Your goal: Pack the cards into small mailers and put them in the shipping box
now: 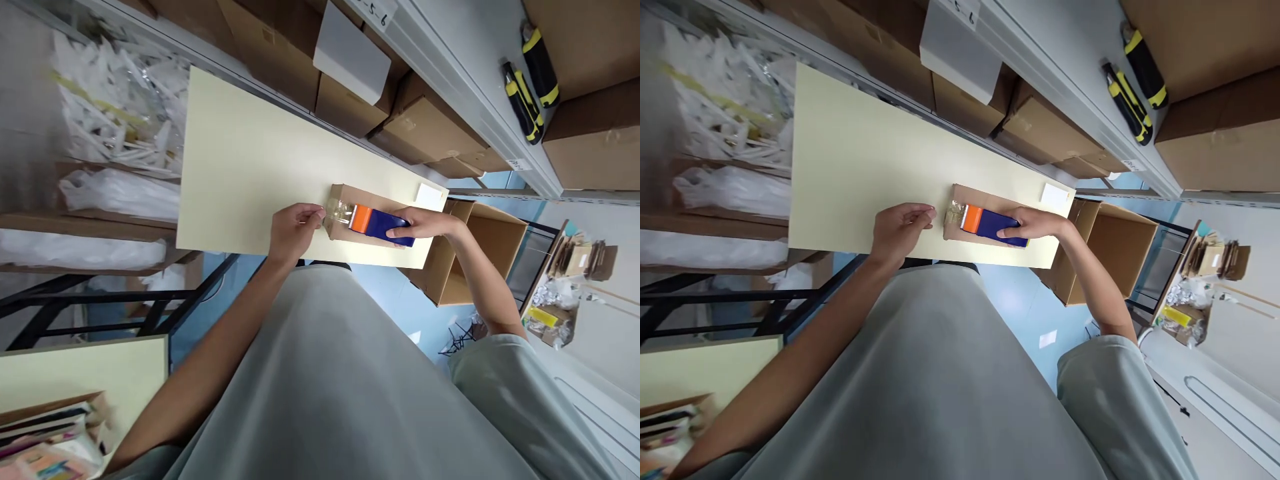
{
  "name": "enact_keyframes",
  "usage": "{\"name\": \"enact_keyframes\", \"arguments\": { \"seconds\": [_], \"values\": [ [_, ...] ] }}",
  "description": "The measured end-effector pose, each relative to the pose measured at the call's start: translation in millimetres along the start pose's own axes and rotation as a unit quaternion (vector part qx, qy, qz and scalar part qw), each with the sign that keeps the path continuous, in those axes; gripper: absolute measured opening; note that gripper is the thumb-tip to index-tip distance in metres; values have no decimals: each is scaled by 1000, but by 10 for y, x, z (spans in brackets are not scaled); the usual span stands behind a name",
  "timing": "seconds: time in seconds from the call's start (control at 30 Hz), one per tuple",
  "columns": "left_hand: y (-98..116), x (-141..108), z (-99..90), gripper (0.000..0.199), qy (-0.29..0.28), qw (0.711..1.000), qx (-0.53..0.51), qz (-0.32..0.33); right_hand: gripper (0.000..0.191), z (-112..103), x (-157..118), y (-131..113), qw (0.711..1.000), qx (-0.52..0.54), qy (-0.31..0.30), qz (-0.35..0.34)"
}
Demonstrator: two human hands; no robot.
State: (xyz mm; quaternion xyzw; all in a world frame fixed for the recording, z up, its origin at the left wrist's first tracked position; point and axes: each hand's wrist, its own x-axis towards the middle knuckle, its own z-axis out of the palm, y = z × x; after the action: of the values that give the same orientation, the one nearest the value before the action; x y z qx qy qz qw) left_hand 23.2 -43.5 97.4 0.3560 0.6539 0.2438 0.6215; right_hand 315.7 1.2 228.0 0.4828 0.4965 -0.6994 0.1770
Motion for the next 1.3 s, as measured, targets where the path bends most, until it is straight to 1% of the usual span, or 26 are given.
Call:
{"name": "enact_keyframes", "arguments": {
  "seconds": [0.17, 0.27, 0.43, 0.47, 0.53, 0.6, 0.7, 0.73, 0.77, 0.83, 0.9, 1.0, 1.13, 1.23, 1.3],
  "values": [
    [-184, 216, -15, 16, -25, 999, -22, -15, 48, 22, 117, -71, 1000, 10, 7, 25],
    [-315, 348, 62, 18, -40, 996, -64, -40, 46, 35, 155, -96, 999, 10, 17, 43],
    [-478, 457, 254, 34, -81, 984, -140, -81, 43, 70, 161, -132, 998, 13, 34, 60],
    [-500, 460, 267, 37, -82, 983, -139, -89, 43, 82, 167, -140, 997, 15, 35, 66],
    [-532, 448, 252, 44, -62, 987, -107, -100, 41, 110, 191, -160, 996, 17, 39, 78],
    [-544, 409, 200, 46, -38, 995, -55, -80, 39, 137, 219, -184, 995, 18, 45, 86],
    [-507, 302, 146, 24, -41, 999, -11, 12, 38, 162, 242, -211, 995, 26, 42, 85],
    [-481, 261, 150, 21, -47, 998, -9, 45, 38, 169, 241, -212, 996, 29, 39, 81],
    [-449, 222, 166, 22, -50, 996, -10, 69, 38, 175, 237, -206, 996, 30, 38, 77],
    [-381, 160, 226, 25, -49, 994, -4, 97, 37, 192, 226, -177, 996, 26, 45, 69],
    [-321, 124, 296, 22, -35, 994, 13, 106, 35, 209, 220, -133, 996, 14, 60, 63],
    [-268, 98, 381, 18, 5, 992, 54, 117, 35, 215, 226, -69, 997, -6, 66, 50],
    [-261, 55, 446, 15, 41, 988, 91, 117, 37, 180, 230, 2, 999, -15, 41, 28],
    [-288, 33, 486, 15, 54, 988, 104, 98, 40, 157, 234, 65, 999, -16, 31, 9],
    [-312, 34, 515, 19, 62, 990, 95, 81, 43, 148, 253, 110, 1000, -12, 20, 0]
  ]
}}
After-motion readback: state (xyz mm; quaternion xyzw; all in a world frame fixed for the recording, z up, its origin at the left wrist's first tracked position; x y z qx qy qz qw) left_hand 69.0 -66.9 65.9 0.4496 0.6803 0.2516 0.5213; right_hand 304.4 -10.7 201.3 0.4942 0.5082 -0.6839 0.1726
